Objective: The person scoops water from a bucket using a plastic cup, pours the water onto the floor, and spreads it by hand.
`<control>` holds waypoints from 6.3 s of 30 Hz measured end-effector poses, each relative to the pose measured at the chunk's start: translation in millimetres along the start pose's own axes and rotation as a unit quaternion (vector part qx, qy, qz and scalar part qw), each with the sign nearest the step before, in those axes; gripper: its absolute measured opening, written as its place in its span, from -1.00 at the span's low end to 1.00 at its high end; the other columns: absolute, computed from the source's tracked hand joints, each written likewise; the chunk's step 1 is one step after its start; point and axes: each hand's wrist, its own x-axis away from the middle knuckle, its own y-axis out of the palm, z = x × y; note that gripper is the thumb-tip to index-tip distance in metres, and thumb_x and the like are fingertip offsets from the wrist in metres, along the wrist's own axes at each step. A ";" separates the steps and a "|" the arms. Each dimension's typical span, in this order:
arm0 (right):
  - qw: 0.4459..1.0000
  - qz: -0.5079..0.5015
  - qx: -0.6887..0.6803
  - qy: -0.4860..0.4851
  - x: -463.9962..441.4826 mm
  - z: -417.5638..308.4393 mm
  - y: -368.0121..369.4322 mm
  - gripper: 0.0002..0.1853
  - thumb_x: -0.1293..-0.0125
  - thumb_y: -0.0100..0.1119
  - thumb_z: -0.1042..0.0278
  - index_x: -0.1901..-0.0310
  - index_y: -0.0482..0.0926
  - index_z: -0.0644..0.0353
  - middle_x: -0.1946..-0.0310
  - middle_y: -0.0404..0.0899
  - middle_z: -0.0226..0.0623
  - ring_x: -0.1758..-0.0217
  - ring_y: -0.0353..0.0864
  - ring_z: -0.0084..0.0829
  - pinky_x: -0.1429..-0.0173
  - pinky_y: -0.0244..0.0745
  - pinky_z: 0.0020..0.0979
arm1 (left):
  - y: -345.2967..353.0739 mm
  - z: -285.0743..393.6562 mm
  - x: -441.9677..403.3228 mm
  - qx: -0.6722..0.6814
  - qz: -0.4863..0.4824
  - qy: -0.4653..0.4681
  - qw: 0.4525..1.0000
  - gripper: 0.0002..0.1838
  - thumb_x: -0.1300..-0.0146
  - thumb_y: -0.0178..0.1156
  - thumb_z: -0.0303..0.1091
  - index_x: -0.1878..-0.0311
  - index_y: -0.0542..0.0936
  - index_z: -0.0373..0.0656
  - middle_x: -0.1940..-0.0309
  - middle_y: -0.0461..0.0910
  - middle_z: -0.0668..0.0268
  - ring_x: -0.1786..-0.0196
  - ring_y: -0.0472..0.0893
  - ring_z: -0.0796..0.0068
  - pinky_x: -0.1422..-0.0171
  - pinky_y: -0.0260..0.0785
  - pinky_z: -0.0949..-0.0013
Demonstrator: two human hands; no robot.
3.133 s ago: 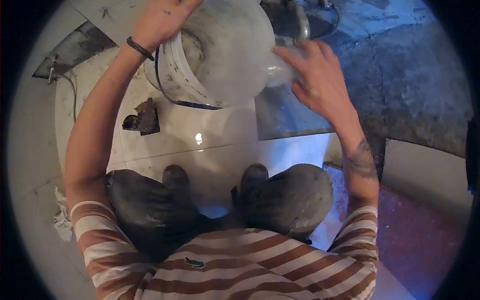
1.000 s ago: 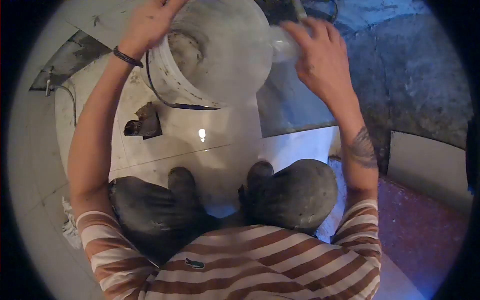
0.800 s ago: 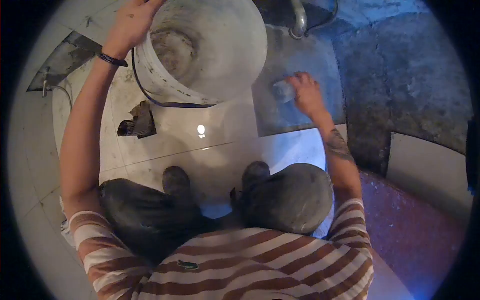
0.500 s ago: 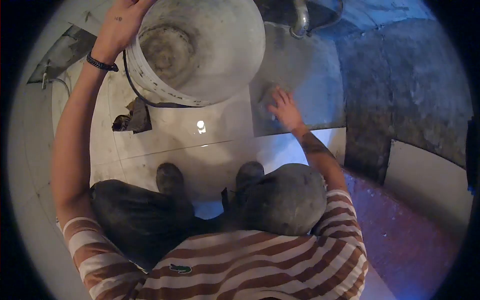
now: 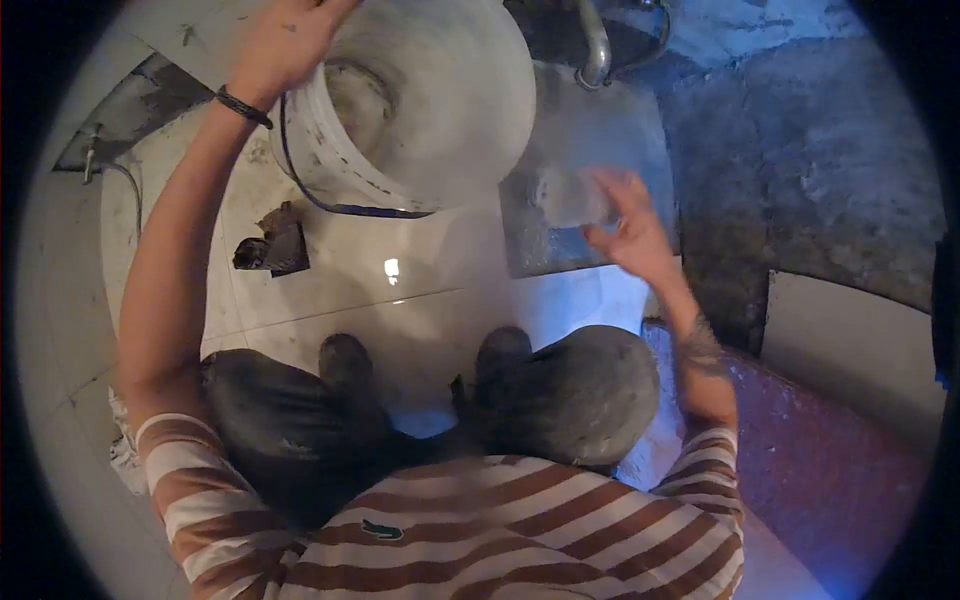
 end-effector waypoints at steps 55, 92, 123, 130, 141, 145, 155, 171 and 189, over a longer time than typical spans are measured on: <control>0.880 0.174 0.382 -0.221 -125.9 -128.9 23.3 -0.60 -0.23 0.27 0.25 -0.13 0.70 0.00 -0.19 0.56 -0.14 -0.41 0.39 -0.09 -0.36 0.29 0.22 | 8.3 -11.5 -3.2 0.107 -0.050 0.027 0.993 -0.34 -0.52 0.15 0.07 -0.41 0.53 -0.31 -0.29 0.63 -0.04 -0.33 0.59 0.24 -0.48 0.30 0.31; 0.972 0.227 0.034 0.060 -38.0 193.4 132.3 -0.20 -0.02 0.41 0.52 -0.40 0.47 0.03 -0.35 0.45 -0.05 -0.41 0.41 0.04 -0.51 0.29 -0.06 | -5.1 -23.4 -16.2 0.151 -0.036 -0.051 0.987 -0.38 -0.55 0.12 0.04 -0.41 0.55 -0.31 -0.39 0.56 0.13 -0.45 0.46 0.35 -0.59 0.16 0.35; 0.940 0.176 0.272 0.112 -56.3 111.1 -32.4 -0.16 -0.06 0.48 0.37 -0.45 0.42 -0.11 -0.34 0.44 -0.01 -0.38 0.42 0.16 -0.40 0.45 0.04 | -1.5 -28.0 -6.8 0.157 -0.016 -0.022 0.987 -0.33 -0.52 0.15 0.12 -0.40 0.55 -0.28 -0.20 0.69 0.08 -0.27 0.61 0.41 -0.43 0.33 0.41; 0.835 0.053 0.349 0.422 47.4 295.5 18.4 -0.27 -0.23 0.30 0.33 -0.47 0.37 -0.25 -0.32 0.43 -0.02 -0.43 0.38 0.16 -0.38 0.42 0.21 | -8.0 -31.0 -11.5 0.180 -0.021 -0.051 0.982 -0.39 -0.53 0.18 0.06 -0.39 0.58 -0.25 -0.26 0.65 0.15 -0.32 0.57 0.44 -0.46 0.30 0.42; 0.940 0.150 0.246 0.183 -37.5 194.4 132.3 -0.31 -0.11 0.38 0.44 -0.36 0.49 -0.05 -0.36 0.45 -0.11 -0.44 0.38 0.02 -0.45 0.36 0.06 | -9.4 -35.1 -11.9 0.115 -0.003 -0.040 0.993 -0.35 -0.50 0.17 0.12 -0.39 0.58 -0.25 -0.27 0.66 0.13 -0.34 0.57 0.37 -0.47 0.29 0.37; 0.963 0.247 -0.021 0.104 -40.1 134.5 113.7 -0.18 -0.01 0.43 0.52 -0.42 0.44 0.06 -0.31 0.48 -0.08 -0.42 0.37 0.05 -0.49 0.34 -0.11 | -9.7 -40.7 -5.0 0.108 0.009 -0.036 0.994 -0.33 -0.48 0.15 0.14 -0.38 0.58 -0.23 -0.25 0.67 0.08 -0.32 0.60 0.33 -0.44 0.33 0.34; 0.890 0.158 0.396 -0.162 -115.5 -111.2 -1.1 -0.35 -0.10 0.28 0.54 -0.30 0.57 -0.11 -0.29 0.48 -0.11 -0.43 0.37 -0.02 -0.50 0.26 0.03 | -5.9 -21.5 1.9 0.010 0.031 0.011 0.999 -0.30 -0.43 0.06 0.22 -0.29 0.62 -0.24 -0.17 0.67 -0.11 -0.25 0.64 -0.13 -0.36 0.45 0.10; 0.936 0.205 0.283 -0.041 -93.2 4.5 -53.5 -0.13 0.00 0.48 0.42 -0.44 0.43 -0.06 -0.35 0.45 0.01 -0.41 0.41 0.14 -0.46 0.39 -0.01 | -8.8 -30.8 -4.2 0.037 -0.008 0.008 0.999 -0.25 -0.46 0.10 0.28 -0.37 0.58 -0.22 -0.20 0.68 -0.04 -0.31 0.64 0.09 -0.39 0.40 0.22; 0.928 0.125 0.275 0.215 -37.7 213.3 124.4 -0.35 -0.10 0.40 0.28 -0.30 0.52 0.05 -0.27 0.48 -0.10 -0.44 0.37 0.04 -0.37 0.40 0.12 | -4.2 -29.7 -12.6 0.151 -0.006 -0.052 0.987 -0.38 -0.52 0.17 0.07 -0.39 0.58 -0.24 -0.23 0.68 0.15 -0.25 0.61 0.43 -0.43 0.33 0.42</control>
